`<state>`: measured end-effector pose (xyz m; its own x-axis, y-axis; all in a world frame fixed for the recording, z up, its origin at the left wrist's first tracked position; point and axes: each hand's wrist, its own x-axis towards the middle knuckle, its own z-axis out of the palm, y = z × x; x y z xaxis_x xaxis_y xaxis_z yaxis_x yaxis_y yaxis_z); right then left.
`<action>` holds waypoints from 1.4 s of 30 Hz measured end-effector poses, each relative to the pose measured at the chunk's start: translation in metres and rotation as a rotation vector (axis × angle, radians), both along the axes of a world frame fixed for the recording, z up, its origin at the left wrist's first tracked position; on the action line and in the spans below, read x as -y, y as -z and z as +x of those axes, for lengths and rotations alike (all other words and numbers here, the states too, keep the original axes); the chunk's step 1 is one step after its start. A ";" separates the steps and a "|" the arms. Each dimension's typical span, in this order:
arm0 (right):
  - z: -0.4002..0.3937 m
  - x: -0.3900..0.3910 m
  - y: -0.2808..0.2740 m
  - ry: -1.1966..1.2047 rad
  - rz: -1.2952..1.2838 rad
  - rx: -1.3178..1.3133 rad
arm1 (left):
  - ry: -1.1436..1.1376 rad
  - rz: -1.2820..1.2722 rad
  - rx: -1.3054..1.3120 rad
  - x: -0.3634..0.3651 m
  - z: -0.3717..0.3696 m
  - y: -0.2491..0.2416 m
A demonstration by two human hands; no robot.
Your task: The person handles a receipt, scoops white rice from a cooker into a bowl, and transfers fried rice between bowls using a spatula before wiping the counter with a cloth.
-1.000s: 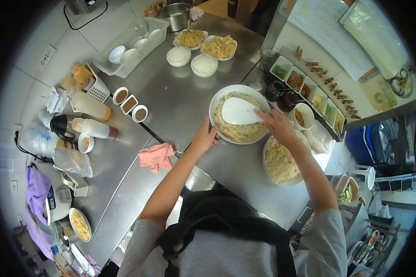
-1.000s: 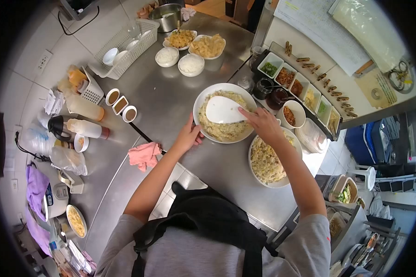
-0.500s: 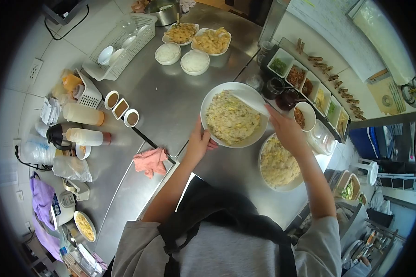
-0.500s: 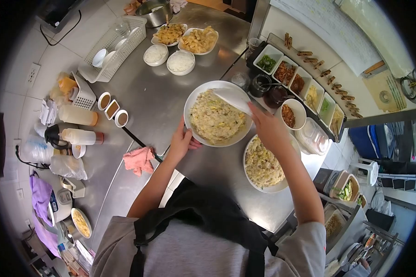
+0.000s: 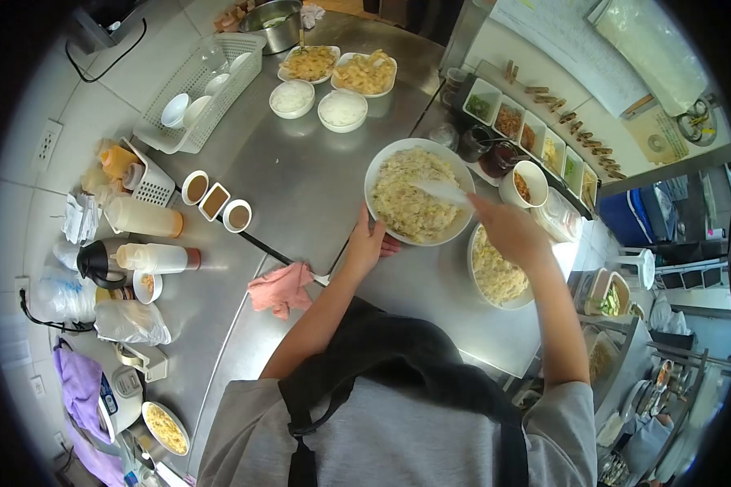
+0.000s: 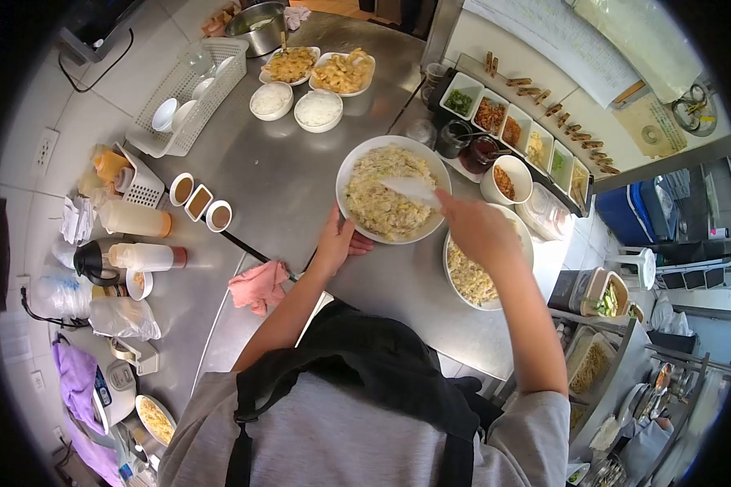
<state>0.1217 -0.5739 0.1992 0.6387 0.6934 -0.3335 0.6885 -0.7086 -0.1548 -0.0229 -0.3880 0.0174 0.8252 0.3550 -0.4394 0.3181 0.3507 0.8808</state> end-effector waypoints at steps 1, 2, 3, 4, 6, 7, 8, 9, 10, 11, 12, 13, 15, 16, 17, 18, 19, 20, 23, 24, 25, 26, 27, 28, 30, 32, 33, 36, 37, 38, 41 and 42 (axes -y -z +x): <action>-0.005 -0.005 0.019 0.000 0.012 -0.006 | 0.018 -0.013 0.004 -0.001 0.000 0.001; -0.013 -0.014 0.040 0.005 0.025 -0.011 | 0.033 -0.041 -0.011 -0.004 0.001 0.000; -0.022 -0.024 0.048 0.009 0.036 -0.017 | 0.048 -0.070 -0.026 -0.006 0.003 -0.001; -0.029 -0.032 0.050 0.038 0.035 -0.033 | 0.064 -0.097 -0.043 -0.008 0.003 -0.002; -0.035 -0.027 0.037 0.070 0.060 -0.024 | 0.109 -0.135 -0.056 -0.014 0.004 -0.002; -0.037 -0.021 0.027 0.087 0.070 -0.018 | 0.133 -0.156 -0.063 -0.017 0.005 -0.003; -0.041 -0.014 0.013 0.118 0.064 -0.017 | 0.136 -0.159 -0.059 -0.018 0.005 -0.003; -0.046 -0.004 -0.002 0.150 0.055 -0.019 | 0.141 -0.164 -0.058 -0.018 0.005 -0.003; -0.052 0.004 -0.010 0.186 0.045 -0.021 | 0.149 -0.170 -0.058 -0.017 0.005 -0.003; -0.057 0.011 -0.009 0.197 0.064 -0.020 | 0.157 -0.163 -0.061 -0.017 0.004 -0.003; -0.063 0.020 -0.008 0.216 0.083 -0.017 | 0.173 -0.156 -0.064 -0.018 0.004 -0.002; -0.070 0.029 -0.007 0.236 0.102 -0.013 | 0.190 -0.148 -0.066 -0.020 0.004 -0.001; -0.080 0.055 -0.010 0.323 0.161 0.031 | 0.211 -0.171 -0.067 -0.025 0.002 -0.003; -0.083 0.069 -0.011 0.362 0.191 0.053 | 0.217 -0.182 -0.069 -0.026 0.000 -0.003; -0.083 0.084 -0.011 0.416 0.169 0.072 | 0.208 -0.191 -0.064 -0.024 -0.004 -0.002; -0.080 0.100 -0.011 0.468 0.148 0.092 | 0.196 -0.200 -0.058 -0.022 -0.009 0.001; -0.076 0.113 -0.010 0.516 0.130 0.113 | 0.182 -0.205 -0.050 -0.019 -0.012 0.002; -0.068 0.123 -0.007 0.532 0.033 0.120 | 0.223 -0.200 -0.082 -0.009 -0.015 0.004; -0.055 0.127 0.004 0.440 -0.072 0.206 | 0.440 -0.219 -0.121 0.043 -0.014 0.015; -0.051 0.123 0.007 0.394 -0.102 0.238 | 0.575 -0.245 -0.094 0.062 -0.009 0.024; -0.048 0.122 0.011 0.372 -0.105 0.230 | 0.610 -0.193 -0.082 0.082 -0.002 0.023; -0.044 0.123 0.015 0.345 -0.109 0.221 | 0.641 -0.143 -0.070 0.104 0.007 0.022; -0.041 0.123 0.018 0.314 -0.113 0.213 | 0.666 -0.093 -0.057 0.122 0.016 0.021; -0.042 0.124 0.020 0.308 -0.142 0.190 | 0.630 -0.080 -0.046 0.134 0.024 0.021; -0.043 0.137 0.017 0.231 -0.101 0.166 | 0.556 -0.056 -0.029 0.155 0.038 0.018; -0.041 0.149 0.006 0.183 -0.095 0.120 | 0.521 -0.022 0.001 0.160 0.042 0.014; -0.037 0.155 -0.003 0.153 -0.117 0.112 | 0.505 -0.002 0.013 0.159 0.041 0.008; -0.023 0.171 -0.024 0.068 -0.156 0.113 | 0.500 0.006 0.000 0.158 0.038 -0.005; -0.015 0.172 -0.024 0.022 -0.130 0.120 | 0.498 0.010 -0.001 0.158 0.038 -0.008; -0.005 0.172 -0.024 -0.020 -0.101 0.129 | 0.472 0.023 -0.026 0.160 0.038 -0.012; 0.031 0.153 -0.016 -0.156 -0.069 0.081 | 0.435 0.082 -0.096 0.165 0.038 -0.007; 0.044 0.145 -0.012 -0.223 -0.072 0.052 | 0.441 0.123 -0.100 0.165 0.038 -0.009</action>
<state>0.1662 -0.7192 0.2115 0.4903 0.7947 -0.3578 0.8348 -0.5463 -0.0693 0.0153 -0.5531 0.0260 0.8646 0.0347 -0.5013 0.4990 0.0575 0.8647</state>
